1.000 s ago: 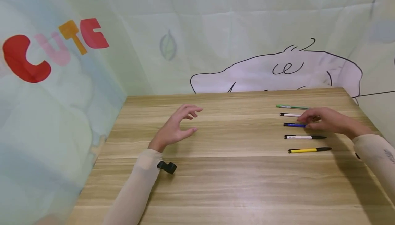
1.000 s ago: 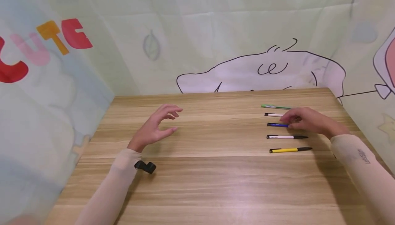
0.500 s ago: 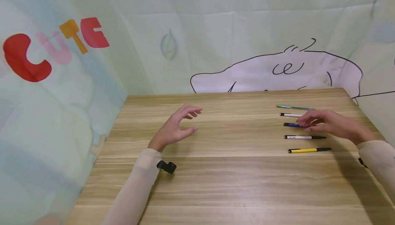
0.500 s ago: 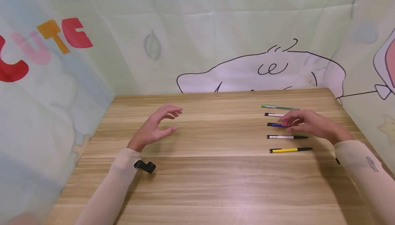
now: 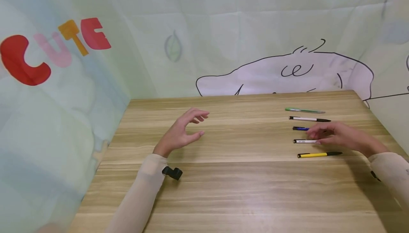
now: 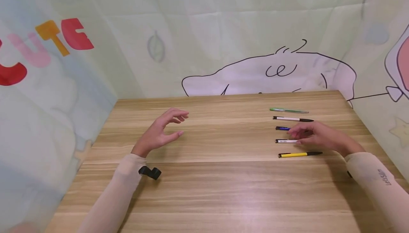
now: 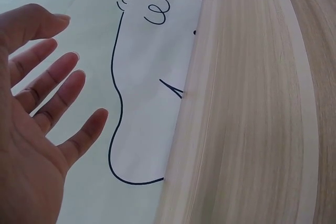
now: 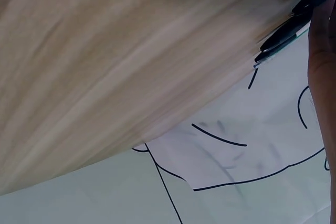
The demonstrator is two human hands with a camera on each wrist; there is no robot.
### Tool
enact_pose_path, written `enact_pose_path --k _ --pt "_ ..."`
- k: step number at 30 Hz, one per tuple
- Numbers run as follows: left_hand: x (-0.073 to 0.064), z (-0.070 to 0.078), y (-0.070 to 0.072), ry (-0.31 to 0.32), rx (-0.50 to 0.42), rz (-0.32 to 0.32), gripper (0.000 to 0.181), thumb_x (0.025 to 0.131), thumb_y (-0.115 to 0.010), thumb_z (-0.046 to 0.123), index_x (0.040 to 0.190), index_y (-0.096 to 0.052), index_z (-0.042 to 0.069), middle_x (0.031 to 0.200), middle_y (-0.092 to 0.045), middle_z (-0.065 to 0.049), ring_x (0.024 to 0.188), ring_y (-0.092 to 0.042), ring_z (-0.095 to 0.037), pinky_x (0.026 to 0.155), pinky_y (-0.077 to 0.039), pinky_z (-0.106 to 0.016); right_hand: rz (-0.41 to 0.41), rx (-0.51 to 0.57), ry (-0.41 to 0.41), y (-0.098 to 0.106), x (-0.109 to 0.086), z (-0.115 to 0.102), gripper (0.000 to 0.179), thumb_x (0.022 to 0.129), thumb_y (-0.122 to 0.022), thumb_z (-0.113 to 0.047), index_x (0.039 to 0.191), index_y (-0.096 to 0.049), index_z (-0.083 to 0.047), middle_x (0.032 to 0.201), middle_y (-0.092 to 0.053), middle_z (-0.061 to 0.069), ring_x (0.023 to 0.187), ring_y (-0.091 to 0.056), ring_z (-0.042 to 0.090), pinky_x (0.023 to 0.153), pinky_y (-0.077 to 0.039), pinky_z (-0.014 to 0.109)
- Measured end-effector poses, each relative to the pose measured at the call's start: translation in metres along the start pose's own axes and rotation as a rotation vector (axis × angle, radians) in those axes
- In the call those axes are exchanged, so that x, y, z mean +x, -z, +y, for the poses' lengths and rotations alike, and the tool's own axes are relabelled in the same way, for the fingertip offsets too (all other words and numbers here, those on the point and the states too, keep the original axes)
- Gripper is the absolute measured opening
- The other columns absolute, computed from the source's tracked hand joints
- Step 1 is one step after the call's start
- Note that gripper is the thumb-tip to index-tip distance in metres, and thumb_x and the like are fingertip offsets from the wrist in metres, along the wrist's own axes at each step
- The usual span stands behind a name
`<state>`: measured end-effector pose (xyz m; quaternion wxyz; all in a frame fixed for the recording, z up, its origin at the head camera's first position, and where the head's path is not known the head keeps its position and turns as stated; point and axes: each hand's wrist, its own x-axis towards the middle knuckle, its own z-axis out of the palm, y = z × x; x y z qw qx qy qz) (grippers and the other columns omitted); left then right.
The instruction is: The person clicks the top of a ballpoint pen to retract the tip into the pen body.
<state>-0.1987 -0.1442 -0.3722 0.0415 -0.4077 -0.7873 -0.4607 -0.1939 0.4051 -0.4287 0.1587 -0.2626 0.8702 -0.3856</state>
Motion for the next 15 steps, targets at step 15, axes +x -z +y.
enact_pose_path --k 15 --pt "0.0010 0.0001 -0.0015 -0.006 0.002 -0.003 0.058 0.086 -0.071 -0.010 0.140 -0.054 0.000 0.128 -0.060 -0.013 0.115 -0.057 -0.025 0.100 -0.052 -0.051 0.000 -0.106 0.129 -0.0045 0.0004 0.0103 0.024 0.092 -0.073 -0.002 0.112 -0.074 -0.016 0.105 -0.073 0.000 0.088 -0.065 0.007 0.074 -0.056 0.020"
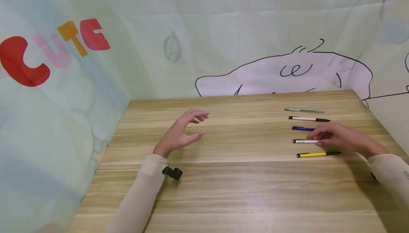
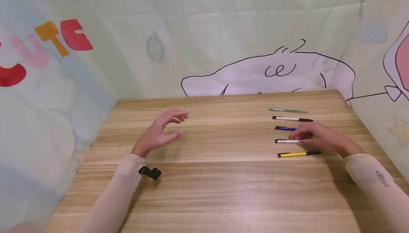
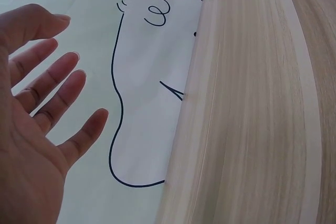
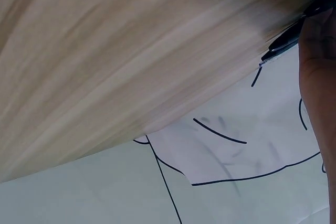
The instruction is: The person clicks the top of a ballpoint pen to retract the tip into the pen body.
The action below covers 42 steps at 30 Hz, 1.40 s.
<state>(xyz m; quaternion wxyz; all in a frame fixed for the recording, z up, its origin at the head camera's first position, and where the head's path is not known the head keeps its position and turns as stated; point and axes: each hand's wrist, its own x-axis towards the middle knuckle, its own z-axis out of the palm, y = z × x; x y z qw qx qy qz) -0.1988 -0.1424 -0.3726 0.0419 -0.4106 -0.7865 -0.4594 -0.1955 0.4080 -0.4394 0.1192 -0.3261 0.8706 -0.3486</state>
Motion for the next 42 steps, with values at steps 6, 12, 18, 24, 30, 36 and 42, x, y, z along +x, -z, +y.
enact_pose_path --k 6,12,18,24,30,36,42 --pt "0.000 -0.001 -0.001 0.000 -0.008 -0.002 0.059 0.084 -0.071 -0.013 0.139 -0.054 0.000 0.127 -0.060 -0.013 0.115 -0.056 -0.025 0.100 -0.051 -0.051 0.000 -0.069 -0.067 0.001 0.000 -0.001 0.018 0.093 -0.073 -0.007 0.104 -0.073 -0.022 0.100 -0.072 -0.007 0.086 -0.062 0.002 0.072 -0.054 0.020" --pt "0.000 0.000 -0.001 0.001 -0.003 0.002 0.057 0.085 -0.072 -0.011 0.138 -0.055 0.000 0.126 -0.061 -0.013 0.115 -0.057 -0.025 0.100 -0.052 -0.051 0.012 -0.108 -0.064 0.002 0.001 -0.004 0.017 0.092 -0.073 -0.007 0.101 -0.073 -0.022 0.099 -0.071 -0.008 0.085 -0.059 0.000 0.070 -0.052 0.020" --pt "0.001 0.000 -0.001 -0.009 0.005 0.000 0.055 0.085 -0.072 -0.011 0.137 -0.055 0.000 0.126 -0.061 -0.013 0.116 -0.057 -0.026 0.099 -0.052 -0.051 0.052 -0.174 -0.017 0.003 0.002 -0.007 0.023 0.091 -0.073 -0.001 0.103 -0.075 -0.021 0.102 -0.070 -0.008 0.089 -0.060 -0.001 0.072 -0.052 0.018" --pt "0.004 -0.001 -0.001 -0.023 0.003 -0.009 0.054 0.085 -0.072 -0.012 0.136 -0.056 -0.002 0.126 -0.061 -0.015 0.116 -0.057 -0.027 0.099 -0.052 -0.053 0.126 -0.197 -0.014 0.003 0.003 -0.014 0.028 0.090 -0.073 0.002 0.106 -0.076 -0.020 0.103 -0.069 -0.008 0.089 -0.058 0.000 0.072 -0.049 0.017" --pt "0.005 -0.001 -0.002 -0.022 0.009 -0.007 0.053 0.085 -0.072 -0.010 0.135 -0.056 -0.001 0.127 -0.061 -0.015 0.115 -0.057 -0.025 0.099 -0.052 -0.051 0.161 -0.147 -0.107 0.006 0.004 -0.023 0.027 0.091 -0.072 -0.002 0.115 -0.073 -0.016 0.099 -0.068 -0.005 0.083 -0.056 0.005 0.068 -0.049 0.021" --pt "0.007 -0.001 -0.003 -0.025 0.011 0.002 0.054 0.085 -0.072 -0.010 0.136 -0.056 -0.002 0.125 -0.061 -0.015 0.114 -0.057 -0.032 0.099 -0.052 -0.053 0.175 -0.093 -0.151 0.006 0.005 -0.029 0.024 0.093 -0.071 -0.002 0.115 -0.072 -0.012 0.093 -0.068 -0.001 0.080 -0.060 0.007 0.065 -0.050 0.022" --pt "0.014 0.003 -0.005 -0.048 0.007 0.023 0.054 0.086 -0.072 -0.009 0.137 -0.056 -0.002 0.128 -0.060 -0.016 0.114 -0.057 -0.034 0.099 -0.051 -0.056 0.201 -0.063 -0.185 0.006 0.008 -0.036 0.019 0.097 -0.069 -0.011 0.115 -0.072 -0.012 0.097 -0.070 0.005 0.087 -0.062 0.007 0.066 -0.052 0.024"
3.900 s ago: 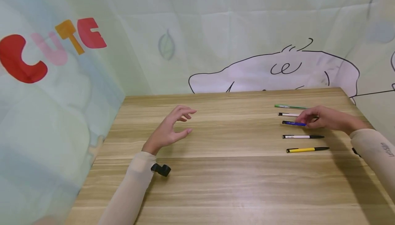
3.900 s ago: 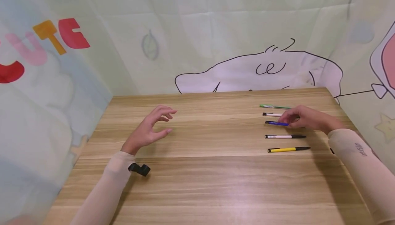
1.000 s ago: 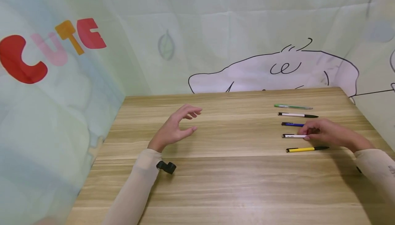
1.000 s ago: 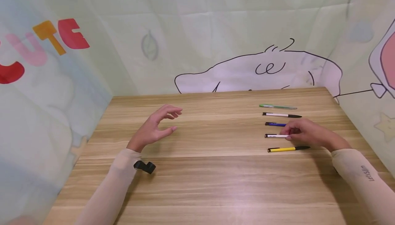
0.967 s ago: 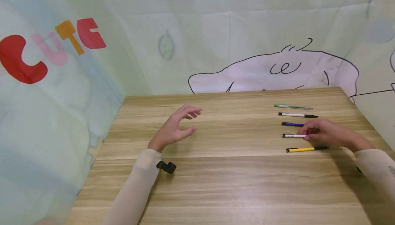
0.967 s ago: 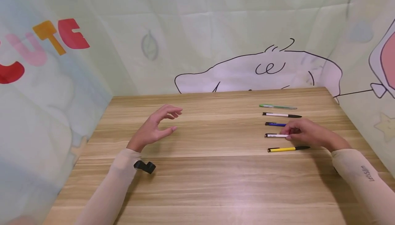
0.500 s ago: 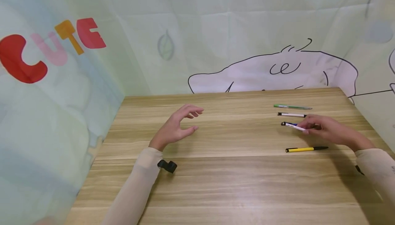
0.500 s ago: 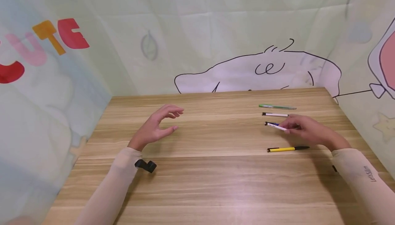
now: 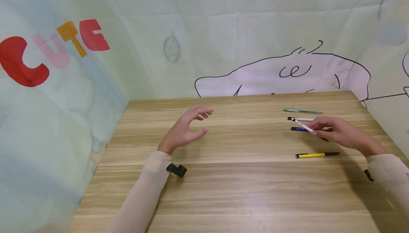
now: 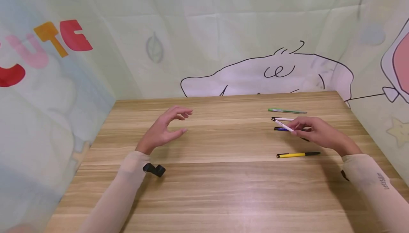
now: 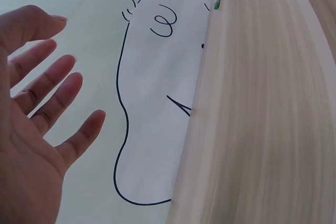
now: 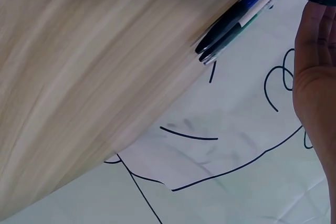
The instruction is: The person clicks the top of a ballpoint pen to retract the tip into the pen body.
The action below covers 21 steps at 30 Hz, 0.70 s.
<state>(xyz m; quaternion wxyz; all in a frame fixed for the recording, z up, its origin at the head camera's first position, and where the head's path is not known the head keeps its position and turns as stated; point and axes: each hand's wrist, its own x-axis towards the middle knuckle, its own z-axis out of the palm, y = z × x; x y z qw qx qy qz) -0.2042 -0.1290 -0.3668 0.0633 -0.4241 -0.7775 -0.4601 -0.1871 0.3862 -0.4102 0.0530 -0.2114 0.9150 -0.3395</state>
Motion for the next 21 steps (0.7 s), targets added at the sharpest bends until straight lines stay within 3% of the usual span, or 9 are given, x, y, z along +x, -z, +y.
enact_pose_path --k 4,12,21 --pt "0.007 0.002 -0.003 -0.017 -0.002 0.006 0.054 0.085 -0.072 -0.007 0.136 -0.056 -0.002 0.129 -0.060 -0.015 0.114 -0.058 -0.026 0.099 -0.051 -0.055 0.009 0.015 -0.011 0.000 0.002 -0.005 0.019 0.097 -0.069 -0.012 0.116 -0.071 -0.011 0.100 -0.071 0.008 0.089 -0.063 0.007 0.068 -0.052 0.024" --pt "0.022 -0.023 -0.015 -0.062 0.006 0.020 0.058 0.086 -0.076 -0.001 0.140 -0.056 0.005 0.132 -0.060 -0.013 0.115 -0.057 -0.024 0.102 -0.051 -0.049 0.057 0.047 -0.036 -0.001 0.006 -0.015 0.020 0.097 -0.070 -0.016 0.116 -0.069 -0.009 0.101 -0.071 0.006 0.091 -0.062 0.008 0.072 -0.050 0.023" --pt "0.037 -0.020 -0.020 -0.109 0.005 0.011 0.056 0.089 -0.075 0.011 0.142 -0.055 0.015 0.132 -0.059 -0.002 0.116 -0.057 -0.021 0.100 -0.053 -0.039 0.104 0.142 -0.051 -0.007 0.011 -0.031 0.019 0.097 -0.070 -0.012 0.113 -0.065 -0.005 0.099 -0.069 0.006 0.091 -0.063 0.012 0.073 -0.052 0.025"
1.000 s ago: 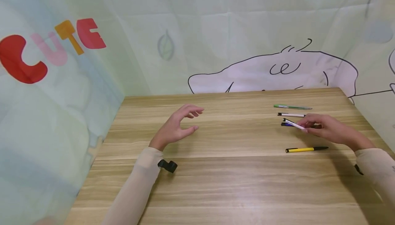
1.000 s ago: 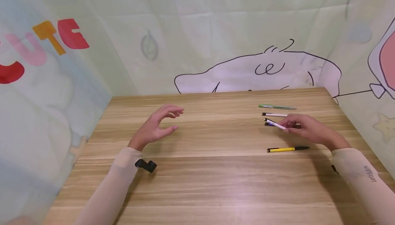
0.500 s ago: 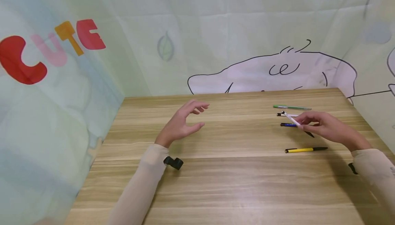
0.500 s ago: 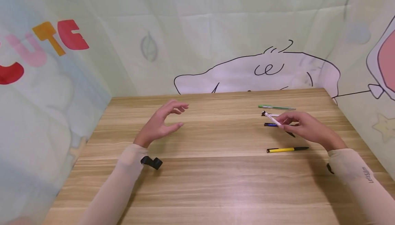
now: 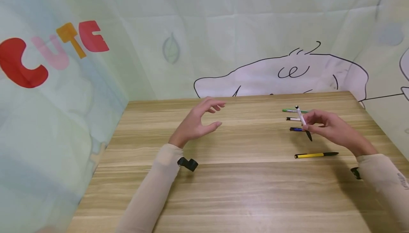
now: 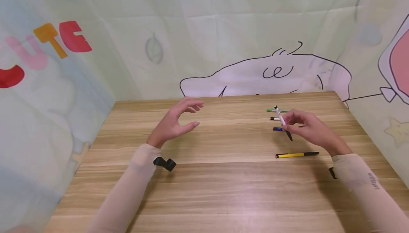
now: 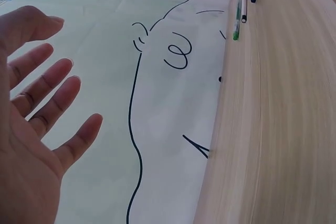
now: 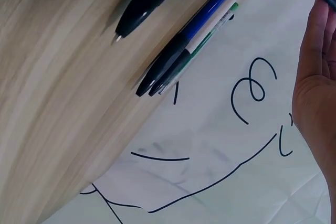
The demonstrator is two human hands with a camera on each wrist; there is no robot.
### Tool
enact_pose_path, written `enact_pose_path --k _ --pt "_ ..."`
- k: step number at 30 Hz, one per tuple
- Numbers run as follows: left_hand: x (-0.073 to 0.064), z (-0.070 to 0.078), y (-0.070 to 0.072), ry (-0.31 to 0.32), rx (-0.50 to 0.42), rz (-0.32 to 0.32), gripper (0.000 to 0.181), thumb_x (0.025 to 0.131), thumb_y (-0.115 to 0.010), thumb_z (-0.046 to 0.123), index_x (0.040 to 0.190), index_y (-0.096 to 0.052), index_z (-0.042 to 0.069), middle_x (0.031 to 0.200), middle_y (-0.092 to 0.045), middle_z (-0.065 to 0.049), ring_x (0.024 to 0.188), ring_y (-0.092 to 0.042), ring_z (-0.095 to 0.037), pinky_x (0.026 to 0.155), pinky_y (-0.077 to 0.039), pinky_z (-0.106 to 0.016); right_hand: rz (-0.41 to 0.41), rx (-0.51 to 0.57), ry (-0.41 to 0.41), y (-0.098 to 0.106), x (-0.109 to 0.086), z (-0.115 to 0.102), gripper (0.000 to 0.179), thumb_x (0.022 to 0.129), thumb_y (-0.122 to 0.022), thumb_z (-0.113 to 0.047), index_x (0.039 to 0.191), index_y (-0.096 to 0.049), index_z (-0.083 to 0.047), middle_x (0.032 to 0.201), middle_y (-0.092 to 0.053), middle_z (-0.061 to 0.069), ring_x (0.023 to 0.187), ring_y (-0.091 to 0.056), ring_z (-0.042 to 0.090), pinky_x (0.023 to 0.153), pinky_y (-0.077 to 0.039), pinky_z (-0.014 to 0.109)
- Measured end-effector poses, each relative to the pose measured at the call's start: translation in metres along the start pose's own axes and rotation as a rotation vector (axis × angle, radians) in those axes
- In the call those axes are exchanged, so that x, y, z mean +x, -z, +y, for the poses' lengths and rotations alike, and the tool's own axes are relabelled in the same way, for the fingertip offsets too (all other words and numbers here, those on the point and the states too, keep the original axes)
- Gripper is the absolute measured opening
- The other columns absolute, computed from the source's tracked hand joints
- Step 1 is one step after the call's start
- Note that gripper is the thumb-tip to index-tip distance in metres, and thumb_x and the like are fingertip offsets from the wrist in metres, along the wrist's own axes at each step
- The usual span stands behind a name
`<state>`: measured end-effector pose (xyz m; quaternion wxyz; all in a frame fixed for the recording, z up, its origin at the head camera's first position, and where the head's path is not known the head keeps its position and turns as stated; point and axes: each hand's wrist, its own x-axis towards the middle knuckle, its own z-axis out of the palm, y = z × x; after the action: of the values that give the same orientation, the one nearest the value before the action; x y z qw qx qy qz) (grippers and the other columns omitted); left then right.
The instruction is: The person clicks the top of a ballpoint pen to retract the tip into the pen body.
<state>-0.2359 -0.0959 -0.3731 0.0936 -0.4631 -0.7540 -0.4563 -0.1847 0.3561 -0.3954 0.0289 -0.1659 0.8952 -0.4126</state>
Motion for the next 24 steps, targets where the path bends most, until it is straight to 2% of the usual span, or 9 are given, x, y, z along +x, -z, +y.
enact_pose_path --k 7,14,19,24 --pt "0.009 0.004 -0.005 -0.010 -0.009 0.003 0.059 0.088 -0.075 0.011 0.143 -0.055 0.016 0.133 -0.059 0.002 0.117 -0.056 -0.015 0.101 -0.052 -0.037 0.020 0.114 -0.027 -0.004 0.000 -0.008 0.016 0.097 -0.068 -0.009 0.111 -0.062 -0.004 0.100 -0.066 0.011 0.091 -0.064 0.016 0.075 -0.059 0.029" --pt "0.018 0.006 -0.010 -0.033 -0.033 0.007 0.062 0.086 -0.079 0.007 0.143 -0.055 0.012 0.132 -0.060 -0.003 0.117 -0.056 -0.018 0.100 -0.052 -0.040 0.055 0.189 -0.037 -0.006 0.004 -0.013 0.022 0.097 -0.069 -0.010 0.115 -0.060 -0.003 0.099 -0.065 0.011 0.088 -0.066 0.023 0.074 -0.062 0.030" --pt "0.022 0.008 -0.010 -0.050 -0.022 -0.002 0.061 0.086 -0.078 0.011 0.142 -0.055 0.015 0.132 -0.060 0.000 0.117 -0.056 -0.016 0.100 -0.051 -0.035 0.090 0.238 -0.055 -0.009 0.005 -0.020 0.024 0.096 -0.069 -0.004 0.116 -0.058 0.000 0.099 -0.066 0.004 0.087 -0.066 0.020 0.075 -0.062 0.032" --pt "0.029 0.008 -0.012 -0.075 -0.014 -0.003 0.060 0.087 -0.077 0.013 0.142 -0.055 0.015 0.132 -0.059 0.001 0.117 -0.056 -0.015 0.101 -0.051 -0.034 0.126 0.245 -0.096 -0.011 0.006 -0.026 0.028 0.094 -0.072 -0.010 0.117 -0.058 -0.002 0.099 -0.066 0.001 0.087 -0.067 0.018 0.076 -0.063 0.035"
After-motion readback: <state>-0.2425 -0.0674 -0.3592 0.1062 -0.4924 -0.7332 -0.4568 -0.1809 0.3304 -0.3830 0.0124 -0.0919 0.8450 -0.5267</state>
